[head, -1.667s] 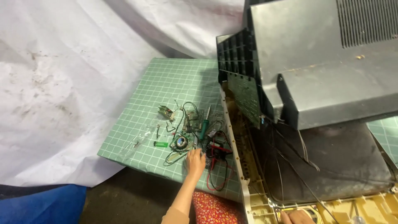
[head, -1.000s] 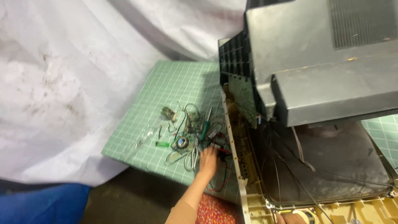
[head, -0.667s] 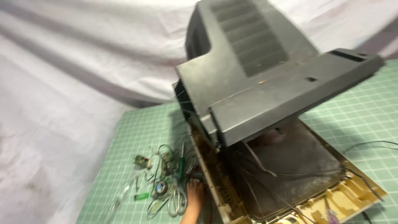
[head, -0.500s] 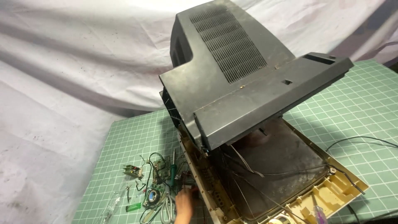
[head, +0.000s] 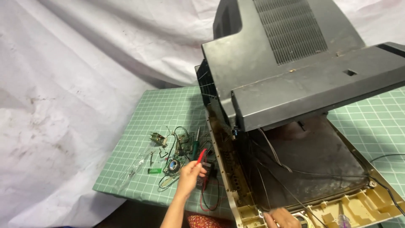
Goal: Testing internal electronics with a multimeter and reassembling the back cover of a CRT television.
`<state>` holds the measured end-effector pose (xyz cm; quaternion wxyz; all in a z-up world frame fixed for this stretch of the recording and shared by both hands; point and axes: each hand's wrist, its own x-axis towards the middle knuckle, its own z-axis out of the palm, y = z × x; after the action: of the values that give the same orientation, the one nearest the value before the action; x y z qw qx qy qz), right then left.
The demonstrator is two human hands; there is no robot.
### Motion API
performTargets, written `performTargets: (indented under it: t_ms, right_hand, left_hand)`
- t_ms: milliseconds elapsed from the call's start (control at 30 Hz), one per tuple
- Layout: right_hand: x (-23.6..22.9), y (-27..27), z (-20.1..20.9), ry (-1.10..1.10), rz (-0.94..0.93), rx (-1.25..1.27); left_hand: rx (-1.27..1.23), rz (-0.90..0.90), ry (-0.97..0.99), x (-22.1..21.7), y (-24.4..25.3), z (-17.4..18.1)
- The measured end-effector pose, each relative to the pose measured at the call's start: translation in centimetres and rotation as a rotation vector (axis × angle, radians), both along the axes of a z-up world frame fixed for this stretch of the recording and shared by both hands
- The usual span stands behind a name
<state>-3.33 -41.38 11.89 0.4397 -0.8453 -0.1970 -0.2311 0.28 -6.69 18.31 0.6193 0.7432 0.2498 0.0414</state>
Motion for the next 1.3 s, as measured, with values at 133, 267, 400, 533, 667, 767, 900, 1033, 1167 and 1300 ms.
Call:
performTargets:
  t_ms: [133, 267, 400, 533, 667, 767, 900, 1033, 1167, 1300]
  right_hand:
    - [2.4, 1.2, 2.6, -0.031, 0.164, 0.001]
    - [3.7, 2.8, 2.0, -0.213, 0.362, -0.201]
    - [3.2, 3.0, 3.7, -0.187, 0.474, -0.257]
    - [3.2, 2.9, 2.5, -0.18, 0.41, -0.146]
    - [3.6, 2.8, 1.5, 0.264, 0.334, 0.107]
    - [3.9, 3.5, 2.5, 0.527, 0.277, 0.192]
    - [4.7, 4.9, 3.4, 0.638, 0.34, 0.172]
    - [4.8, 6.0, 3.4, 0.609, 0.427, 0.199]
    - [5.1, 6.7, 5.6, 0.638, 0.39, 0.326]
    - [6.4, 7.6, 8.5, 0.761, 0.263, 0.329]
  left_hand:
    - [0.007, -0.164, 0.095, -2.7, -5.6, 5.8]
    - [-0.126, -0.502, 0.082, -4.8, -9.4, 6.2]
    - [-0.301, -0.717, 0.146, -5.7, -10.7, 9.9]
    - [-0.648, -0.846, 0.074, -5.0, -8.7, 5.9]
    - [-0.682, -0.687, -0.035, -4.1, -9.2, 5.7]
    - [-0.355, -0.501, -0.23, -3.2, -11.1, 4.6]
    - [-0.226, -0.368, -0.356, -2.7, -14.1, 5.4]
    - [-0.153, -0.202, -0.352, -2.0, -14.2, 4.9]
    - [-0.344, -0.216, -0.388, -1.9, -13.1, 4.9]
    - [-0.234, -0.139, -0.329, -1.7, -11.6, 5.4]
